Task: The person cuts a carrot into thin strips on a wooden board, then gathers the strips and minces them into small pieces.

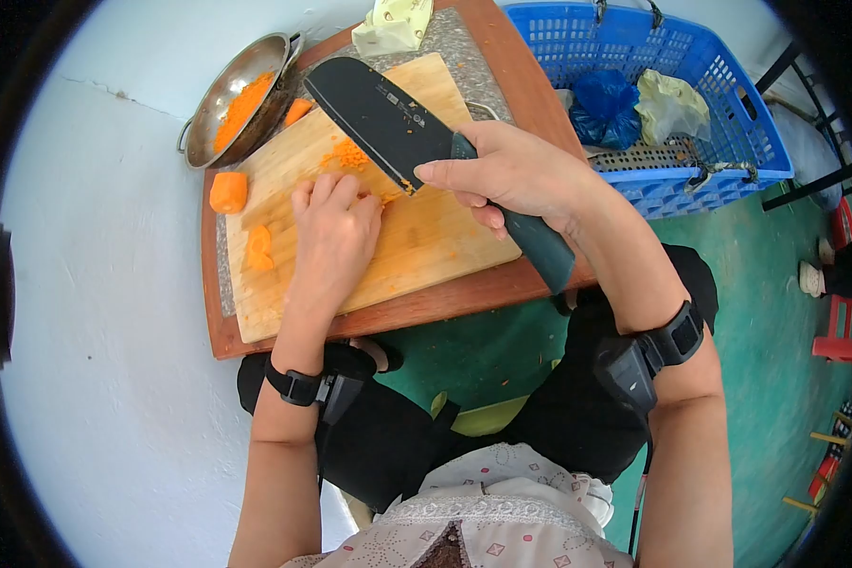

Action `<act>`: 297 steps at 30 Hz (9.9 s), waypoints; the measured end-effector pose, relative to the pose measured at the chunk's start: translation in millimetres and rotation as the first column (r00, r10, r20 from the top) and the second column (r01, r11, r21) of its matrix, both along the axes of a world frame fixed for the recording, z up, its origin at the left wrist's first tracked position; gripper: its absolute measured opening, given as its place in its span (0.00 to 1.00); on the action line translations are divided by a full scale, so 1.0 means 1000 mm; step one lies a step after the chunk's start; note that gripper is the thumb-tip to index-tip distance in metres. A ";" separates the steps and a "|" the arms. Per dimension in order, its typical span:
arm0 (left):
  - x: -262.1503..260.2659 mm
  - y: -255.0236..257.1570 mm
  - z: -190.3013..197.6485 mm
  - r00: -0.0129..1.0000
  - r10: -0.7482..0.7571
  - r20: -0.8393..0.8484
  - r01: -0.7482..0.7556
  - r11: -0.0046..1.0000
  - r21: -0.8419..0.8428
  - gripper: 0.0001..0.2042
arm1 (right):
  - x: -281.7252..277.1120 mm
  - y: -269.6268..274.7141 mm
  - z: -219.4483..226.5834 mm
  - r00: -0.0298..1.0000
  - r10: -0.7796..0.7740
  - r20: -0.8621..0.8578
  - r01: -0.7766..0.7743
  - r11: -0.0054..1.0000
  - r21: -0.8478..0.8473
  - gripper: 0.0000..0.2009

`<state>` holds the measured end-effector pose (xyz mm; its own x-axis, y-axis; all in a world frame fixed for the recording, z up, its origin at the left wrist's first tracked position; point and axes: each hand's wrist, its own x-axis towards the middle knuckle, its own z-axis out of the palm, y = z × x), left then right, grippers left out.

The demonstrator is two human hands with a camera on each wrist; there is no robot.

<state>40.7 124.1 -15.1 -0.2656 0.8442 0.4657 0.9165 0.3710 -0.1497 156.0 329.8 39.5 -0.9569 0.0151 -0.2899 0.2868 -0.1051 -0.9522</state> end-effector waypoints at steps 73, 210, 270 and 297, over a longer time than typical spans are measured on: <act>-0.009 -0.053 0.027 0.938 0.160 0.306 -0.155 0.987 -0.041 0.02 | 0.002 0.000 0.000 1.000 -0.015 0.012 0.014 0.997 0.072 0.13; 0.023 -0.039 -0.018 0.856 0.181 0.484 -0.348 0.894 0.281 0.05 | 0.033 -0.075 0.006 0.925 0.304 -0.228 0.054 0.489 0.871 0.20; 0.022 -0.036 -0.023 0.884 0.112 0.454 -0.308 0.870 0.384 0.03 | -0.005 -0.091 0.003 0.961 0.273 -0.038 -0.051 0.312 0.949 0.29; 0.021 -0.035 -0.022 0.831 0.118 0.543 -0.361 0.858 0.366 0.03 | 0.012 -0.092 0.004 0.908 0.410 -0.084 -0.004 0.210 0.978 0.32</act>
